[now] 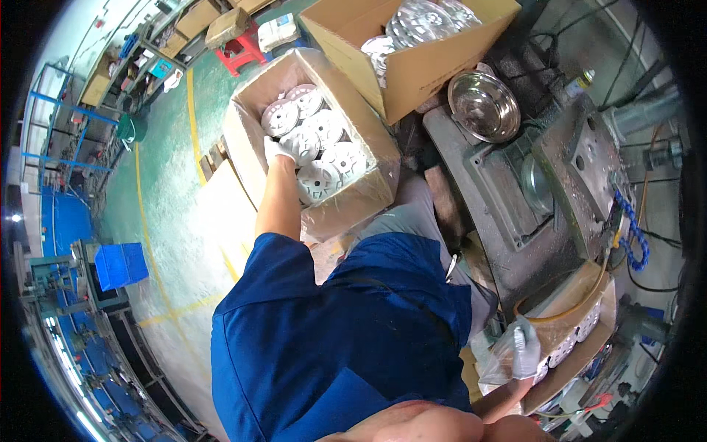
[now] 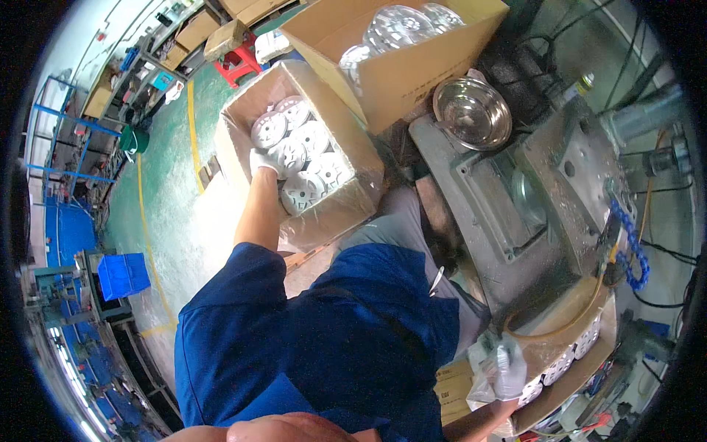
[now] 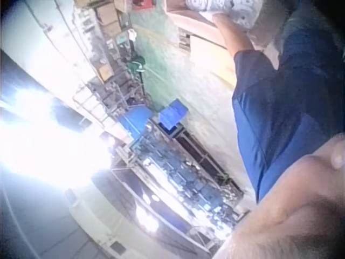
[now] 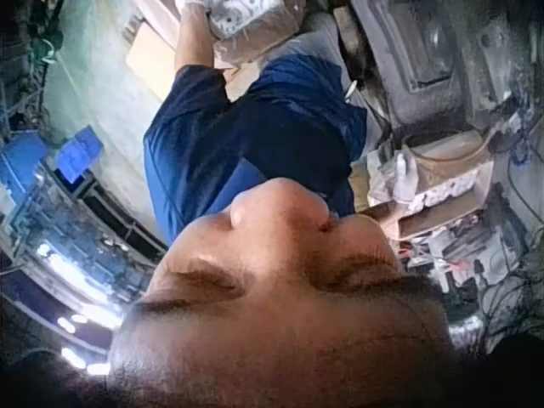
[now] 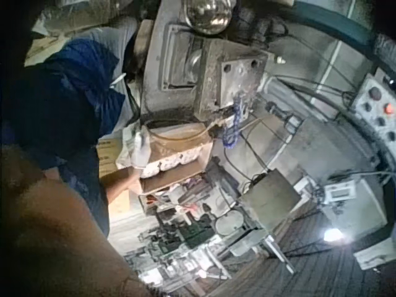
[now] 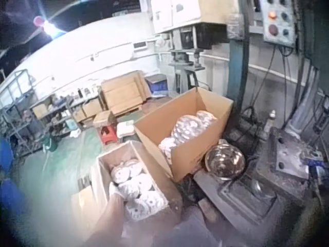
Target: The person places circular metal housings onto an industrial press by hand for manufacturing processing.
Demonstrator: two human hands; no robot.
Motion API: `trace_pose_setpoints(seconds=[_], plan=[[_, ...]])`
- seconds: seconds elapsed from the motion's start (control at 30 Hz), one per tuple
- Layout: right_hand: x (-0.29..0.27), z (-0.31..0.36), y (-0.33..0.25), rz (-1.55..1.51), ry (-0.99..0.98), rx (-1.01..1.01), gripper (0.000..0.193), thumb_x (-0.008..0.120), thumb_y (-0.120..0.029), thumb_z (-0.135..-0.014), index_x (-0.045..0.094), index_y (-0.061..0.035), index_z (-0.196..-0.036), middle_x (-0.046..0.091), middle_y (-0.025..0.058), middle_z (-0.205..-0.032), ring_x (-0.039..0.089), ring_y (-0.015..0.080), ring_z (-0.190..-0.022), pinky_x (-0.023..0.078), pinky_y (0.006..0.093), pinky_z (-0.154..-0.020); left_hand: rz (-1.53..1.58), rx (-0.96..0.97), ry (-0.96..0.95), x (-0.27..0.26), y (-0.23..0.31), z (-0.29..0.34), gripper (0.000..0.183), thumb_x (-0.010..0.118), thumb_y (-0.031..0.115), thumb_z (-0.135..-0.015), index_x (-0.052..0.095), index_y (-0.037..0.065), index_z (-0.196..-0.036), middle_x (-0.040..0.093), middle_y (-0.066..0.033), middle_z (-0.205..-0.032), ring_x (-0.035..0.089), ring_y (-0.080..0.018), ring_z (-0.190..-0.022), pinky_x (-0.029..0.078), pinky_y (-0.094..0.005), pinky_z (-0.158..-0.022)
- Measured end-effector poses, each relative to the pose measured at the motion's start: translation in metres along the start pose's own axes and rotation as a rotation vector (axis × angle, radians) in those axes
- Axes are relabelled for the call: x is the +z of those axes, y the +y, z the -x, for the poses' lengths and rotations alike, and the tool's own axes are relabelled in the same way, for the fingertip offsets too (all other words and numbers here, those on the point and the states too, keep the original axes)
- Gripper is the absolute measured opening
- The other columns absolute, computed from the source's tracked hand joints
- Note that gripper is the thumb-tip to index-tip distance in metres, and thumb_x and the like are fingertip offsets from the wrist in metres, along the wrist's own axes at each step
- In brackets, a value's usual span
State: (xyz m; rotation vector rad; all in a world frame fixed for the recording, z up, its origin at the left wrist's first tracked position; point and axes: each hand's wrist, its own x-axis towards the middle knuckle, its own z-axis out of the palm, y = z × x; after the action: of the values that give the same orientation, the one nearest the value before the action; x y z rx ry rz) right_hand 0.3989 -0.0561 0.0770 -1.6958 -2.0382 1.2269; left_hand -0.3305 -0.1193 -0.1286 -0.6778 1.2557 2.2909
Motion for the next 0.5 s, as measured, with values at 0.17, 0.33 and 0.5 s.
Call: trace_pose_setpoints(seconds=[0.17,0.33,0.5], plan=[[0.021,0.007,-0.03,-0.113,-0.076,0.283,0.041,0.054,-0.027,-0.093,0.054,0.004,-0.12,0.062,0.01,-0.093,0.058,0.0173,-0.078,0.047,0.0298,-0.072,-1.716,0.209,0.099,0.009,0.011,-0.023,0.07,0.03,0.062,-0.089,0.04,0.013,-0.139,0.038,-0.0068,-0.146,0.034,-0.0227,-0.135,0.029,-0.0387,-0.107],[0.024,0.012,-0.035,0.084,-0.085,0.265,0.043,0.053,-0.028,-0.092,0.053,0.0049,-0.121,0.064,0.0185,-0.104,0.061,0.0251,-0.091,0.047,0.0342,-0.082,-2.545,0.24,0.036,0.04,0.026,-0.01,0.065,0.037,0.06,-0.089,0.045,0.016,-0.136,0.043,-0.0055,-0.142,0.047,-0.0215,-0.126,0.029,-0.0346,-0.108],[0.02,0.004,-0.027,0.243,-0.099,0.213,0.044,0.053,-0.027,-0.092,0.053,0.0047,-0.121,0.063,0.0203,-0.11,0.06,0.026,-0.097,0.046,0.0349,-0.085,-1.324,0.029,0.188,0.008,0.006,-0.136,0.036,0.051,0.041,-0.09,0.056,0.013,-0.114,0.056,-0.0035,-0.113,0.053,-0.0175,-0.1,0.043,-0.0322,-0.082]])
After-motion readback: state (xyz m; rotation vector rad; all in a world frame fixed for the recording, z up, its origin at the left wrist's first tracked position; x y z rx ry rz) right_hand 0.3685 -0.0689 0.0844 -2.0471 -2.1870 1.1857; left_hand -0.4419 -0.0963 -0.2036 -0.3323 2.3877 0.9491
